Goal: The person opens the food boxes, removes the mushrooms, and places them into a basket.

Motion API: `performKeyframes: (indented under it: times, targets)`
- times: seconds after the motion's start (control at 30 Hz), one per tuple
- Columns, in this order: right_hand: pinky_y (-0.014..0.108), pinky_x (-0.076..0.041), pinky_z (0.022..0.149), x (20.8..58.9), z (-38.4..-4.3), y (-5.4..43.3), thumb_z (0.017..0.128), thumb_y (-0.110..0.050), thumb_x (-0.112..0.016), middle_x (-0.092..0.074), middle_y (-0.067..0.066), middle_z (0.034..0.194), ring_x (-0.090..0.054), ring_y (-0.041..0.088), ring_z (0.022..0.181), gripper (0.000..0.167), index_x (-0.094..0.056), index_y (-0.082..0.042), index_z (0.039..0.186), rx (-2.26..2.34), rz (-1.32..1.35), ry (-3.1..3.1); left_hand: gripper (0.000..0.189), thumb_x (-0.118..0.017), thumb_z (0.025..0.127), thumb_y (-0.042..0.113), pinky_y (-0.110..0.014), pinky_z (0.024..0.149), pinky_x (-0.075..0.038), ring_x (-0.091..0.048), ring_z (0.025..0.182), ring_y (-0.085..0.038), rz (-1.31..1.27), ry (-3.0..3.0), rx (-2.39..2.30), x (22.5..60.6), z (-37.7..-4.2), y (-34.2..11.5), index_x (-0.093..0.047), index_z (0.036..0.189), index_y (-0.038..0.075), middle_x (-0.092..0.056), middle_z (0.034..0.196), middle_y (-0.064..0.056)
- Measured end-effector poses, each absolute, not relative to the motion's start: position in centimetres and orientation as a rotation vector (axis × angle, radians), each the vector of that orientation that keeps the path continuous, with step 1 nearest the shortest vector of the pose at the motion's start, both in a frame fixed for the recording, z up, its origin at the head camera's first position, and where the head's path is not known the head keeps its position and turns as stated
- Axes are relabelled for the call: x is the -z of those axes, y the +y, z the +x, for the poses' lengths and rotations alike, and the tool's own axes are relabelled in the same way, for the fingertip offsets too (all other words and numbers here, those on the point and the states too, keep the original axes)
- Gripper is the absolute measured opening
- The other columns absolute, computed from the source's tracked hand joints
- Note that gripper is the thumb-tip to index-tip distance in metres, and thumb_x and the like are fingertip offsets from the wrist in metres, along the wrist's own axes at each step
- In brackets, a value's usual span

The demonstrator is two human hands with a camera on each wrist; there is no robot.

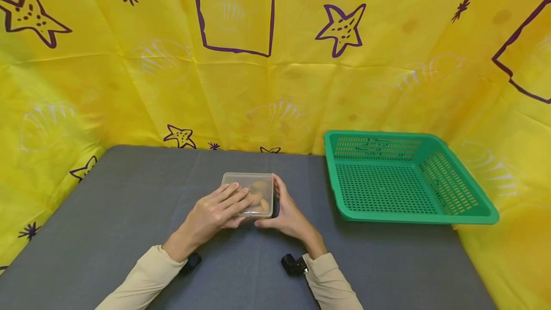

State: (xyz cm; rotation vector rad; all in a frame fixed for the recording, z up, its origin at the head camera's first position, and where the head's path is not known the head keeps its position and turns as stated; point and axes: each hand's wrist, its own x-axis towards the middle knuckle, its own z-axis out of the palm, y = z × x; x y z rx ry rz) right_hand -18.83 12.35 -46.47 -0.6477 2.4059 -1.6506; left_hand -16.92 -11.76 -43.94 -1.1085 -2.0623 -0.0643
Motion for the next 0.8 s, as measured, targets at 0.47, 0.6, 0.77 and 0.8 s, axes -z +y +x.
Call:
performKeyframes:
  times: [0.47, 0.6, 0.77, 0.8]
  targets:
    - [0.06, -0.026, 0.119, 46.3, -18.89, 12.42, 0.071, -0.018, -0.09, -0.028, 0.018, 0.16, -0.028, 0.04, 0.147, 0.121, -0.008, -0.011, 0.159, 1.664, -0.68, 2.375, 0.047, -0.03, 0.11, 0.031, -0.04, 0.094, -0.057, -0.069, 0.105, -0.028, -1.117, -1.969, -0.08, 43.75, -17.09, -11.48, -0.071, 0.121, 0.012, -0.073, 0.118, -0.006]
    - [0.061, -0.027, 0.118, 46.27, -18.93, 12.45, 0.071, -0.017, -0.09, -0.029, 0.018, 0.16, -0.03, 0.041, 0.146, 0.119, -0.009, -0.01, 0.158, 1.664, -0.684, 2.373, 0.046, -0.03, 0.11, 0.031, -0.039, 0.094, -0.057, -0.069, 0.104, -0.029, -1.116, -1.958, -0.088, 43.81, -17.13, -11.45, -0.071, 0.12, 0.012, -0.073, 0.118, -0.006]
    - [0.061, -0.028, 0.117, 46.26, -18.92, 12.49, 0.072, -0.016, -0.09, -0.029, 0.018, 0.159, -0.03, 0.041, 0.146, 0.118, -0.01, -0.009, 0.158, 1.661, -0.7, 2.373, 0.046, -0.03, 0.109, 0.031, -0.039, 0.093, -0.057, -0.069, 0.104, -0.028, -1.114, -1.95, -0.101, 43.88, -17.09, -11.41, -0.071, 0.12, 0.012, -0.073, 0.118, -0.006]
    - [0.061, -0.028, 0.117, 46.28, -18.92, 12.49, 0.072, -0.016, -0.09, -0.03, 0.018, 0.159, -0.03, 0.04, 0.146, 0.118, -0.01, -0.009, 0.158, 1.66, -0.7, 2.372, 0.046, -0.03, 0.109, 0.031, -0.039, 0.093, -0.057, -0.07, 0.104, -0.028, -1.114, -1.95, -0.104, 43.88, -17.06, -11.41, -0.071, 0.12, 0.012, -0.073, 0.117, -0.006]
